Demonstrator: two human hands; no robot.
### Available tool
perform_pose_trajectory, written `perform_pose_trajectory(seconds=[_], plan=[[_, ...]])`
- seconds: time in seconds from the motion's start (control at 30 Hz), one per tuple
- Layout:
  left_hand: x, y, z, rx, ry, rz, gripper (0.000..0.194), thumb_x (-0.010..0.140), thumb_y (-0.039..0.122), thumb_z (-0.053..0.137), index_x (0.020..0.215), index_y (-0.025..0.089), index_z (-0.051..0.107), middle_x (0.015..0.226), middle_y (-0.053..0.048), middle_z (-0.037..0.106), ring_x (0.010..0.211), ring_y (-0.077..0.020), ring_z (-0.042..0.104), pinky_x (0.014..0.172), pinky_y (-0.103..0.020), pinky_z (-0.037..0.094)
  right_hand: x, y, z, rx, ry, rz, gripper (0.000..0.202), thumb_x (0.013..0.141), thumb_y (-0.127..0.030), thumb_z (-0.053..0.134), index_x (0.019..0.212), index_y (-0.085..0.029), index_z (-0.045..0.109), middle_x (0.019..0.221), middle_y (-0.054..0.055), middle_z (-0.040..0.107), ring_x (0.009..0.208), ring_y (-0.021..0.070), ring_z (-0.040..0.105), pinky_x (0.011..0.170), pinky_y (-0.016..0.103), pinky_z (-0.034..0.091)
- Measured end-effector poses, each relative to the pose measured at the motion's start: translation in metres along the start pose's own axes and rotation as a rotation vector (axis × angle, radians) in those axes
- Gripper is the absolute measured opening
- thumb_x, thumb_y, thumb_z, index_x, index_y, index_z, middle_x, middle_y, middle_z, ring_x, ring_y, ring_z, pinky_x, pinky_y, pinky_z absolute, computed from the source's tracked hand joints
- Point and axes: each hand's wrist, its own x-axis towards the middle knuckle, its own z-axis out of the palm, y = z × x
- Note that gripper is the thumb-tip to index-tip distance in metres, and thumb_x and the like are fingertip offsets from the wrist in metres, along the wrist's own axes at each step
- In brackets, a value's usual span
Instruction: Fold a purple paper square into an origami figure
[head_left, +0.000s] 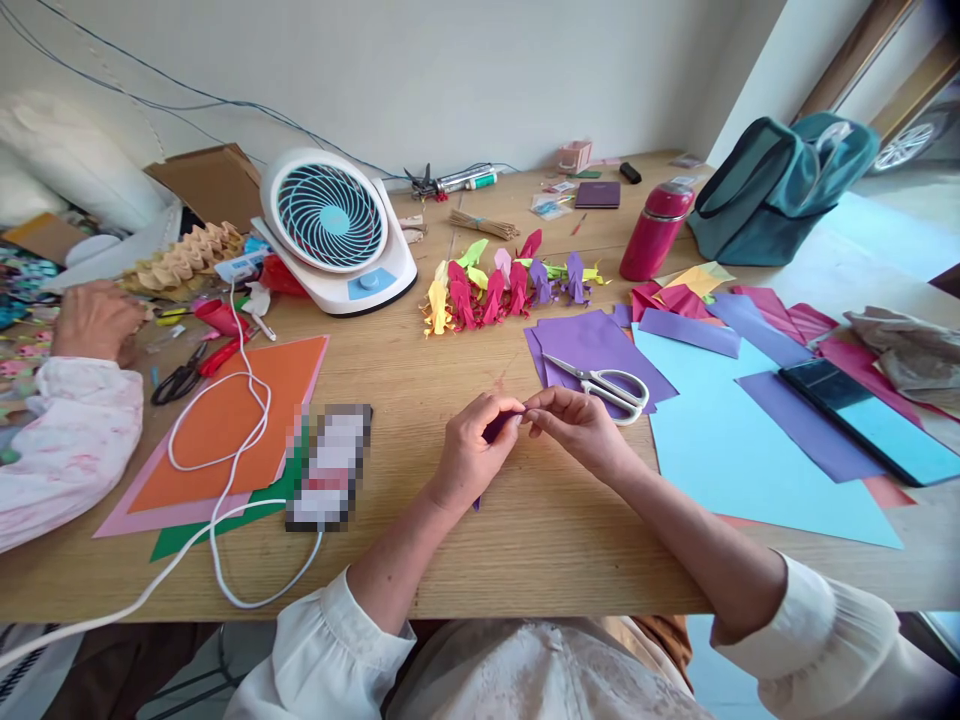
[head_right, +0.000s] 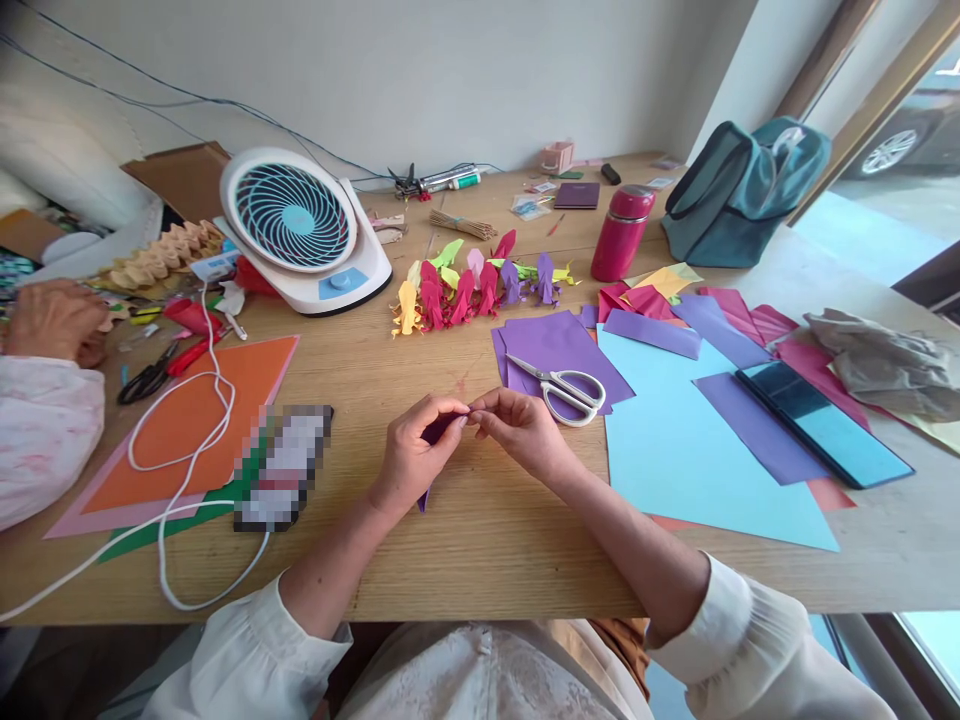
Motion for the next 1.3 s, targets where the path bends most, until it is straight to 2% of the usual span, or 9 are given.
perform_pose_trajectory(seconds=[0.5,0.73,0.83,0.97,1.3], plan=[[-0.0002,0.0005,0.0008,-0.019,0.004,-0.027,0.012,0.091,0.013,0.060,0.095,0.022,0.067,0.086,0.000,0.071,0.079,-0.0121,0.067,0.077,-0.025,0.053,-0.0011,-0.0031,-0.0010,-0.081,0.014,0.000,0.031,0.081,-0.051,0.075,0.085,-0.020,0.070,0.077,0.002,0.070,0.067,0.0142,0.063,0.066,0.029,0.055],[0.0010,-0.0002,0.0020,-0.201,-0.009,-0.230,0.009,0.089,0.014,0.062,0.092,0.020,0.069,0.085,-0.001,0.073,0.073,-0.0115,0.068,0.070,-0.023,0.055,-0.0009,-0.0041,-0.0002,-0.064,0.000,-0.019,0.031,0.080,-0.051,0.076,0.086,-0.021,0.072,0.082,0.003,0.072,0.070,0.0145,0.062,0.069,0.030,0.054],[0.0013,0.0009,0.0021,-0.218,-0.006,-0.261,0.007,0.088,0.016,0.063,0.091,0.020,0.069,0.082,0.000,0.073,0.070,-0.0110,0.067,0.068,-0.022,0.055,-0.0007,-0.0028,-0.0001,-0.065,0.012,-0.038,0.029,0.081,-0.049,0.075,0.087,-0.021,0.072,0.083,0.003,0.072,0.075,0.0154,0.064,0.073,0.031,0.053],[0.0014,0.0028,0.0018,-0.234,0.004,-0.238,0.007,0.088,0.015,0.064,0.091,0.020,0.068,0.083,0.001,0.073,0.072,-0.0102,0.068,0.071,-0.021,0.055,-0.0008,-0.0026,0.0009,-0.014,0.021,-0.035,0.028,0.081,-0.047,0.076,0.088,-0.021,0.070,0.086,0.003,0.073,0.080,0.0165,0.066,0.078,0.032,0.054],[0.0002,0.0077,-0.0001,-0.065,0.043,-0.074,0.008,0.089,0.013,0.067,0.093,0.020,0.067,0.086,0.001,0.074,0.075,-0.0101,0.069,0.075,-0.020,0.054,-0.0032,-0.0035,0.0029,0.014,0.046,-0.075,0.023,0.081,-0.042,0.077,0.085,-0.020,0.070,0.078,0.001,0.069,0.072,0.0138,0.062,0.070,0.029,0.051]])
